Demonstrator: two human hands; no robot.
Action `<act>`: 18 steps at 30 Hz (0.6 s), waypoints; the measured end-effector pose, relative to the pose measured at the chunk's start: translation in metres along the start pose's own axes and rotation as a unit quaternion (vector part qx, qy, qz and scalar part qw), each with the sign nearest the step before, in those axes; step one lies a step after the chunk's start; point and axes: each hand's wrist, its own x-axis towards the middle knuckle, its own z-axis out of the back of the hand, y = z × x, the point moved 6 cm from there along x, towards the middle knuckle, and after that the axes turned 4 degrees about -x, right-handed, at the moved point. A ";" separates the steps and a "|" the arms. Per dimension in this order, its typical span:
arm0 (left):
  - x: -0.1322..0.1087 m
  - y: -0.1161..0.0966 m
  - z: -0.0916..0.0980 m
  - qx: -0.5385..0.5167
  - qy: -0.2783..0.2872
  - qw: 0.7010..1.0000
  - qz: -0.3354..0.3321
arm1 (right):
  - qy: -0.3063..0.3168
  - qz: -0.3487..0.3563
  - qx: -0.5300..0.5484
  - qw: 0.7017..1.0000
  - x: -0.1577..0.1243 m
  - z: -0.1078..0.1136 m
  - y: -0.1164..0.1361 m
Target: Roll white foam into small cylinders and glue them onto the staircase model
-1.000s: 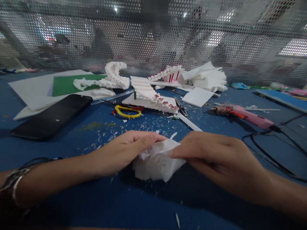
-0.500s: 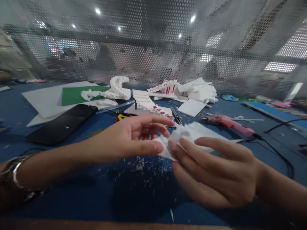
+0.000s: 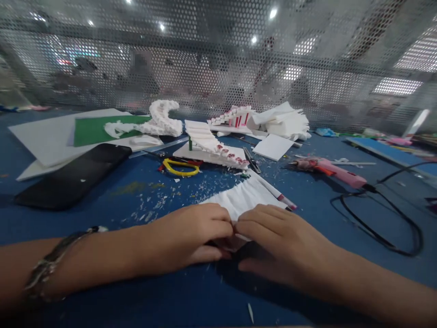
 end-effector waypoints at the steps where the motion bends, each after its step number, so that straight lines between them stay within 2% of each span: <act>1: -0.002 0.005 -0.001 -0.047 0.007 0.999 0.022 | 0.012 -0.026 0.041 0.999 0.002 -0.005 -0.001; 3: -0.006 0.011 -0.001 -0.100 0.006 0.994 0.044 | 0.019 -0.059 0.114 0.992 0.004 -0.012 -0.003; 5: -0.009 0.012 -0.001 -0.101 -0.002 0.994 0.048 | 0.013 -0.069 0.155 0.985 0.005 -0.016 -0.004; 18: -0.012 0.014 -0.001 -0.062 -0.034 0.994 0.084 | -0.002 -0.089 0.205 0.975 0.012 -0.017 -0.006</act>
